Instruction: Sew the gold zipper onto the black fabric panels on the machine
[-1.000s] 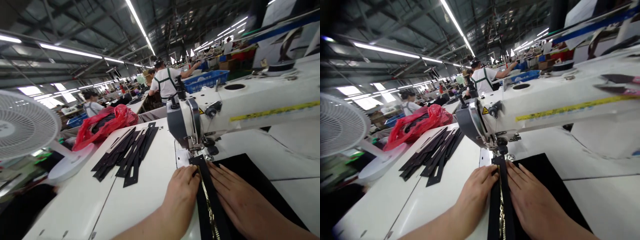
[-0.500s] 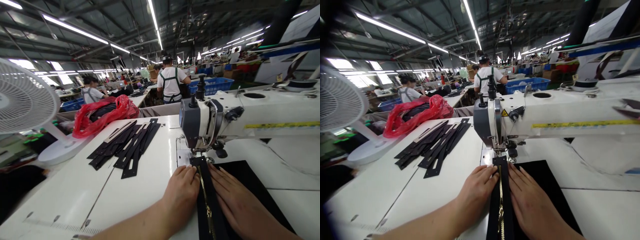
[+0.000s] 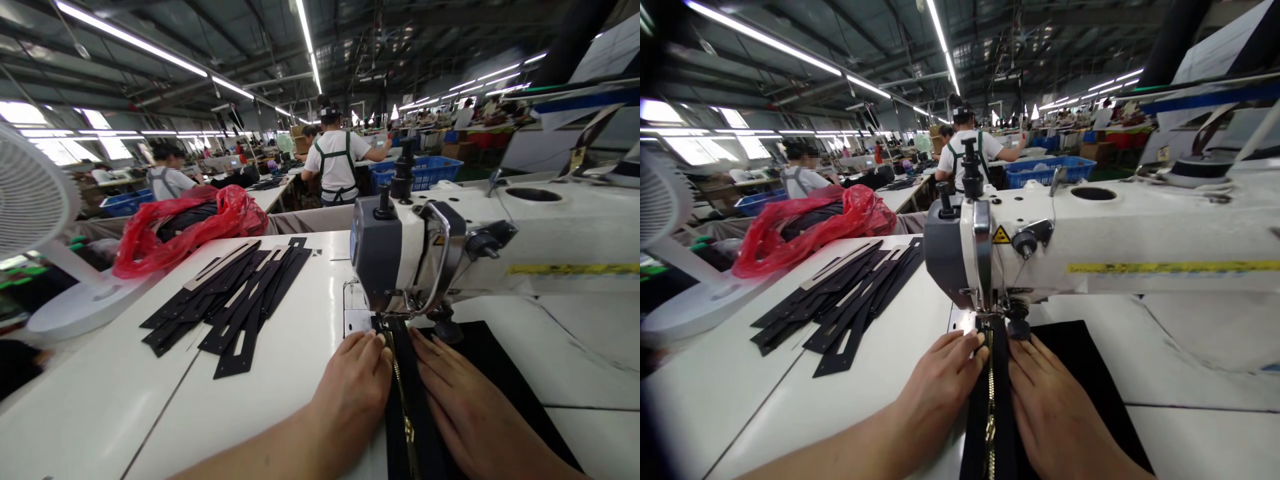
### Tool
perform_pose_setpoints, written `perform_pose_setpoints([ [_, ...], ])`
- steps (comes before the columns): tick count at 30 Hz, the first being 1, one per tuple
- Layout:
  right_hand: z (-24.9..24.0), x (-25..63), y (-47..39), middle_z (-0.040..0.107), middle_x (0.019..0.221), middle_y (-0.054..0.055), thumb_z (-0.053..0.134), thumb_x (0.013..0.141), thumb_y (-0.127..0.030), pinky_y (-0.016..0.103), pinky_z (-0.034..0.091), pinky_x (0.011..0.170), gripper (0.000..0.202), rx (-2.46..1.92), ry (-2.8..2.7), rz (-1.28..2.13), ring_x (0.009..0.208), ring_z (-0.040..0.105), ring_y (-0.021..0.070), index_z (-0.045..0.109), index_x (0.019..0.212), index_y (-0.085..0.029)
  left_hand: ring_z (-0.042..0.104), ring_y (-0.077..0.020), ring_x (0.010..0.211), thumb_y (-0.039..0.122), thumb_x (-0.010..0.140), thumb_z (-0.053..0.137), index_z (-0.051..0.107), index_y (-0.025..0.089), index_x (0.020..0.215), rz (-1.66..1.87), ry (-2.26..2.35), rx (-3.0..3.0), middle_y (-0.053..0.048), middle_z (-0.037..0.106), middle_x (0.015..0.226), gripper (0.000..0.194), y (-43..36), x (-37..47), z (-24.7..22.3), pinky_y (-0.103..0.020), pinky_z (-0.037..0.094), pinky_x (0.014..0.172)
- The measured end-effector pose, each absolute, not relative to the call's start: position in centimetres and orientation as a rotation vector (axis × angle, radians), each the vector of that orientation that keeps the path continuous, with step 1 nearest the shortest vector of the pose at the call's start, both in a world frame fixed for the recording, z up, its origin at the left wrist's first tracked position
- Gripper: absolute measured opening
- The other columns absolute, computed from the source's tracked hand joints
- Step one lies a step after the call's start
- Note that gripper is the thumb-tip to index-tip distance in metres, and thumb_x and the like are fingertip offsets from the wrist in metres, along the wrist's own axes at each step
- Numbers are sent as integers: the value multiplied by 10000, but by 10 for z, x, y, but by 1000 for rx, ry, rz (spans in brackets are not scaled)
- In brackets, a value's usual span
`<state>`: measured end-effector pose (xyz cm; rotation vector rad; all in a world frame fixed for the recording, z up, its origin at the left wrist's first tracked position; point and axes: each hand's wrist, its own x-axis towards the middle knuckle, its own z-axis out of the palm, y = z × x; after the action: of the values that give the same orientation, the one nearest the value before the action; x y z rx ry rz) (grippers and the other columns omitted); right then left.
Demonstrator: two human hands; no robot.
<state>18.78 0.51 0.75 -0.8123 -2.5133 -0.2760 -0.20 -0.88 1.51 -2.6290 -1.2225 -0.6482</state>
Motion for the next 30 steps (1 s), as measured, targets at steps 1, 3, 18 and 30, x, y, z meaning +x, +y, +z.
perform_pose_setpoints([
  [1, 8, 188, 4, 497, 1279, 171, 396, 805, -109, 414, 445, 955, 511, -810, -2523, -279, 1185, 468, 236, 420, 1314, -72, 572, -213, 1016, 65, 870, 397, 554, 73, 1030, -663, -1216, -2610, -139, 605, 1028, 225, -9, -2, 13, -385, 455, 947],
  [3, 8, 189, 3, 481, 1294, 174, 387, 803, -107, 403, 436, 967, 521, -803, -2548, -290, 1199, 454, 229, 403, 1321, -58, 570, -212, 1027, 63, 888, 376, 564, 72, 1009, -690, -1209, -2581, -142, 603, 1056, 224, -9, -2, 9, -388, 458, 948],
  [18, 9, 189, 7, 498, 1274, 183, 361, 805, -101, 372, 423, 984, 529, -812, -2537, -408, 1199, 456, 196, 356, 1329, -24, 567, -213, 989, 125, 924, 380, 592, 64, 1007, -828, -1213, -2600, -114, 608, 979, 236, -2, -4, 5, -372, 472, 929],
  [30, 15, 185, 7, 544, 1231, 159, 379, 791, -101, 366, 443, 964, 479, -796, -2504, -379, 1156, 499, 215, 472, 1257, -44, 585, -201, 941, 135, 929, 365, 597, 73, 974, -845, -1163, -2622, -103, 613, 902, 244, 1, -4, 10, -354, 492, 901],
])
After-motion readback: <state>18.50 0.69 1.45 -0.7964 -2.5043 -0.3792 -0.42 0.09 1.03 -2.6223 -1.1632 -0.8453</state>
